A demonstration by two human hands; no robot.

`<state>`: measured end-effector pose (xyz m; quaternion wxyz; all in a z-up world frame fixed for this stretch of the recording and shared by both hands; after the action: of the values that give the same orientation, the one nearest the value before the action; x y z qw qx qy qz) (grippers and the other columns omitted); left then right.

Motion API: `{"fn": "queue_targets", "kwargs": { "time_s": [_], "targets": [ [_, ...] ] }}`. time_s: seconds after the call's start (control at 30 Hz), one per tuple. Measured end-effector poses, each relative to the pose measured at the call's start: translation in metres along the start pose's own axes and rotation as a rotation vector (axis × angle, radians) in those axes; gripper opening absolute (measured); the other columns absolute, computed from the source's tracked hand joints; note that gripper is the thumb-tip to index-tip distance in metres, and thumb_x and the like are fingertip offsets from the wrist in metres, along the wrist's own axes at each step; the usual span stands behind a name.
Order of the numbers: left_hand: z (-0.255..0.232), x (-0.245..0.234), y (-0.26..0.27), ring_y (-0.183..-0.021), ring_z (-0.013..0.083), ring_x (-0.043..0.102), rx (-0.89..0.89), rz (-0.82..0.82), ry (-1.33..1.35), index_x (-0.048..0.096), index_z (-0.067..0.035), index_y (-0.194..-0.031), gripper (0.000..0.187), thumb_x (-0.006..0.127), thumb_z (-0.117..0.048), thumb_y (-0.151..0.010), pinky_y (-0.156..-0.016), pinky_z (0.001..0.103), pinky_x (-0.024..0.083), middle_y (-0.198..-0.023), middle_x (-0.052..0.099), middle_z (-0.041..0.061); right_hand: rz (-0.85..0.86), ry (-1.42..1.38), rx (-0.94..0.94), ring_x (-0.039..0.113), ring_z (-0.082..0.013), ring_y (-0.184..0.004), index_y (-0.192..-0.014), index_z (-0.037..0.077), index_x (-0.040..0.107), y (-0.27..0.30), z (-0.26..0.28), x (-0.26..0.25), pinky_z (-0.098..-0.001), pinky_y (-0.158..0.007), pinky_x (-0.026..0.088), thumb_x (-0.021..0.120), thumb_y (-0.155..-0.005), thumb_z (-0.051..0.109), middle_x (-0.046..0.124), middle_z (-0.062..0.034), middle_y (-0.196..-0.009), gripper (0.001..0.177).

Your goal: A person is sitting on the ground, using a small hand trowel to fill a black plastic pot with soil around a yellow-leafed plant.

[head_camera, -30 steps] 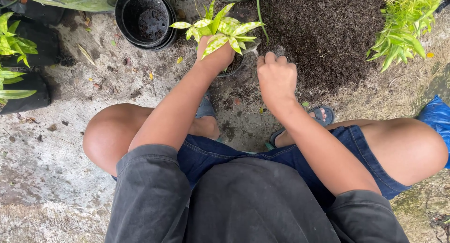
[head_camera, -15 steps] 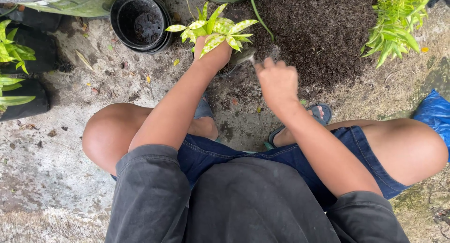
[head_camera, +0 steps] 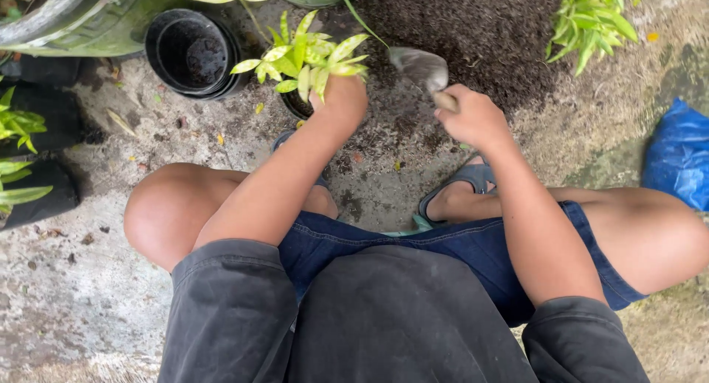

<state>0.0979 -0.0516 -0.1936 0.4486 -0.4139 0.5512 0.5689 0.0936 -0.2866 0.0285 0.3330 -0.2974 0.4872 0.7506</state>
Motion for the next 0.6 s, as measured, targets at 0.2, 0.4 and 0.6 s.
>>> {"fn": "queue_targets", "kwargs": {
  "time_s": [0.2, 0.4, 0.6],
  "targets": [
    [-0.061, -0.095, 0.024, -0.067, 0.0362, 0.074, 0.300, 0.027, 0.215, 0.060, -0.002, -0.129, 0.040, 0.057, -0.026, -0.097, -0.049, 0.048, 0.060, -0.081, 0.070, 0.018, -0.017, -0.365, 0.274, 0.068, -0.0430, -0.105, -0.124, 0.000, 0.065, 0.009, -0.108, 0.076, -0.0566, -0.087, 0.050, 0.067, -0.095, 0.040, 0.071, -0.0237, -0.098, 0.050],
    [-0.075, -0.029, 0.024, -0.084, 0.0415, 0.075, 0.293, 0.620, 0.295, 0.071, 0.002, -0.121, 0.035, 0.065, -0.019, -0.095, -0.061, 0.053, 0.065, -0.111, 0.072, 0.030, 0.248, -0.594, 0.404, 0.070, -0.0385, -0.104, -0.131, 0.001, 0.058, 0.039, -0.089, 0.188, -0.0502, -0.080, 0.059, 0.058, -0.099, 0.044, 0.072, -0.0215, -0.106, 0.054],
    [-0.074, -0.046, 0.044, -0.084, 0.0335, 0.075, 0.285, 0.672, 0.145, 0.078, -0.005, -0.106, 0.023, 0.059, -0.007, -0.093, -0.064, 0.048, 0.063, -0.104, 0.075, 0.020, 0.324, -0.770, 0.395, 0.068, -0.0223, -0.076, -0.136, 0.008, 0.053, 0.006, -0.033, 0.242, -0.0326, -0.054, 0.065, 0.055, -0.101, 0.048, 0.066, -0.0105, -0.093, 0.053]
  ]
}}
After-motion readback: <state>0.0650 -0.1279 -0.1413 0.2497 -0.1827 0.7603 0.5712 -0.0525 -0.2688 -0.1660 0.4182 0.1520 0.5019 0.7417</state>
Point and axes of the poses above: each hand's wrist, its own y-axis away from the middle knuckle, its own x-axis out of the palm, z = x × y, the point moved 7 cm from there along -y, towards the middle knuckle
